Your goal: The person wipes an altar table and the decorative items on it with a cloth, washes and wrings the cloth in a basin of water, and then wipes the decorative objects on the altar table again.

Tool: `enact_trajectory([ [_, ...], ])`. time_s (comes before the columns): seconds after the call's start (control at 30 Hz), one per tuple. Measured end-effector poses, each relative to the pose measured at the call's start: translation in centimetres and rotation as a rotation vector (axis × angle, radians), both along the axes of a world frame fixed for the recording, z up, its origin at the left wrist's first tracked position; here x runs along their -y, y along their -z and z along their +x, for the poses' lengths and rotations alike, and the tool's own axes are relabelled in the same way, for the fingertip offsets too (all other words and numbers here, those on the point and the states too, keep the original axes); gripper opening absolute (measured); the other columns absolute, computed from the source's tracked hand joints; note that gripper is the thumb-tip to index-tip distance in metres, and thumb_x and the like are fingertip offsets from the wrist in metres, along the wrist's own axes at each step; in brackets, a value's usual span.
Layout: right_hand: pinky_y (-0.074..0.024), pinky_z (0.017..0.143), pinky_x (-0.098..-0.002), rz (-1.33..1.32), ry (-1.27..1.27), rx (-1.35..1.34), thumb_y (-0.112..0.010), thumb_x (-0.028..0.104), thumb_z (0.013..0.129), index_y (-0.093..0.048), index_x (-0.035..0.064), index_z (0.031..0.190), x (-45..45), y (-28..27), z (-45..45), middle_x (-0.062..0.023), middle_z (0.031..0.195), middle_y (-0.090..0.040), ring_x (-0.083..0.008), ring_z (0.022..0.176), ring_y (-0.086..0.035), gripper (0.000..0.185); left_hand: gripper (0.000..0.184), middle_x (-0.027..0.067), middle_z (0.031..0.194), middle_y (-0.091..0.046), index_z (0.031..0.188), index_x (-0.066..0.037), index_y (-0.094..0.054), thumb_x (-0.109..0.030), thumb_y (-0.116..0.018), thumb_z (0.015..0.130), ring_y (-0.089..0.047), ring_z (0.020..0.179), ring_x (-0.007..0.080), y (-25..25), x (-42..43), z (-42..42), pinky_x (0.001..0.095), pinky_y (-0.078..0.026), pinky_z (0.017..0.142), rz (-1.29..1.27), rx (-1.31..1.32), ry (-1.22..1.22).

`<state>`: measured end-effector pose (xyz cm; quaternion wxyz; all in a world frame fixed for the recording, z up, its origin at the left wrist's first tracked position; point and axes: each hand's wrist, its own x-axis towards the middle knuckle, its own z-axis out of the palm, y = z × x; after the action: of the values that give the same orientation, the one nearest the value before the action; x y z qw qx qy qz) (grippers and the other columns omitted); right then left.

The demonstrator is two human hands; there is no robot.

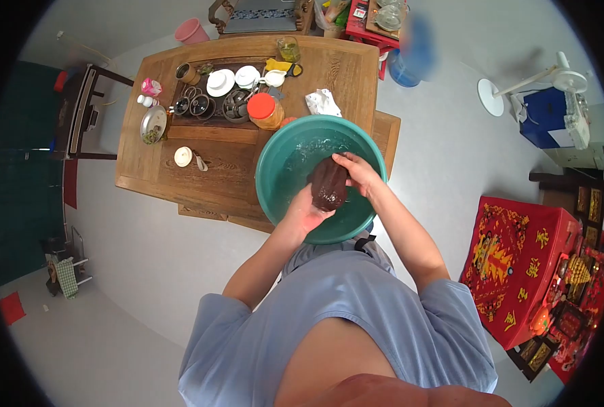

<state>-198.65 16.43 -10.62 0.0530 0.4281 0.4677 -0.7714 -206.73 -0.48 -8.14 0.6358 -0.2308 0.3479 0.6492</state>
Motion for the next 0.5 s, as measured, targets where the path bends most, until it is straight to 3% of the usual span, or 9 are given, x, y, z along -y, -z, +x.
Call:
enact_trajectory([
  [0.03,-0.0486,0.088,-0.0375,-0.012,0.009,0.034,-0.062,0.048,0.092,-0.046,0.0047,0.138,0.5,0.7,-0.3,-0.0075,0.124,-0.060,-0.0186,0.112,-0.057,0.065,0.026,0.0051,0.110,-0.064,0.117,-0.010,-0.058,-0.026,-0.044,0.103,-0.063,0.097,0.0175,-0.6,0.0,0.0,0.0364,-0.053,0.081,0.016,-0.008,-0.012],
  [0.07,-0.0450,0.099,-0.0421,-0.053,0.015,0.009,-0.062,0.054,0.091,-0.045,0.0028,0.140,1.1,1.3,-0.4,-0.0126,0.131,-0.057,-0.0241,0.121,-0.054,0.073,0.026,0.0049,0.109,-0.064,0.117,-0.010,-0.058,-0.027,-0.044,0.103,-0.063,0.096,0.0173,-1.0,0.1,0.0,0.0360,-0.052,0.080,0.030,-0.016,-0.024],
  [0.17,-0.0373,0.109,-0.0469,-0.534,0.192,-0.147,-0.061,0.058,0.089,-0.045,0.0040,0.140,2.4,0.7,-0.5,-0.0153,0.137,-0.053,-0.0281,0.128,-0.050,0.076,0.027,0.0038,0.108,-0.065,0.115,-0.011,-0.059,-0.030,-0.043,0.103,-0.064,0.095,0.0172,-1.4,0.5,-0.3,0.0351,-0.053,0.078,0.074,0.021,-0.074],
  [0.3,-0.0398,0.109,-0.0486,-0.708,0.164,-0.413,-0.059,0.057,0.091,-0.051,0.0092,0.133,3.0,0.5,-0.5,-0.0154,0.134,-0.056,-0.0294,0.127,-0.052,0.064,0.031,0.0031,0.115,-0.063,0.118,-0.013,-0.059,-0.035,-0.043,0.103,-0.063,0.099,0.0167,0.7,1.2,-0.6,0.0357,-0.054,0.080,0.153,0.092,-0.090],
  [0.4,-0.0453,0.104,-0.0456,-0.531,0.178,-0.245,-0.067,0.042,0.091,-0.055,0.0100,0.126,2.6,-0.3,-0.9,-0.0117,0.125,-0.061,-0.0253,0.118,-0.058,0.049,0.038,0.0037,0.124,-0.060,0.127,-0.016,-0.056,-0.041,-0.042,0.103,-0.062,0.105,0.0180,3.2,1.3,-1.0,0.0403,-0.054,0.087,0.150,0.018,-0.038],
  [0.47,-0.0498,0.097,-0.0426,-0.436,0.201,-0.313,-0.072,0.031,0.089,-0.056,0.0094,0.121,2.8,-1.3,-1.1,-0.0086,0.115,-0.063,-0.0222,0.110,-0.061,0.042,0.042,0.0049,0.122,-0.063,0.126,-0.017,-0.056,-0.047,-0.042,0.101,-0.064,0.105,0.0208,4.5,0.9,-0.5,0.0438,-0.055,0.087,0.081,-0.133,-0.002],
  [0.5,-0.0521,0.094,-0.0411,-0.387,0.213,-0.346,-0.075,0.025,0.088,-0.056,0.0091,0.119,2.9,-1.6,-1.2,-0.0070,0.109,-0.063,-0.0206,0.105,-0.063,0.040,0.044,0.0053,0.123,-0.062,0.128,-0.018,-0.056,-0.049,-0.041,0.101,-0.063,0.107,0.0222,3.6,0.9,-0.8,0.0471,-0.054,0.089,-0.009,-0.087,0.062],
])
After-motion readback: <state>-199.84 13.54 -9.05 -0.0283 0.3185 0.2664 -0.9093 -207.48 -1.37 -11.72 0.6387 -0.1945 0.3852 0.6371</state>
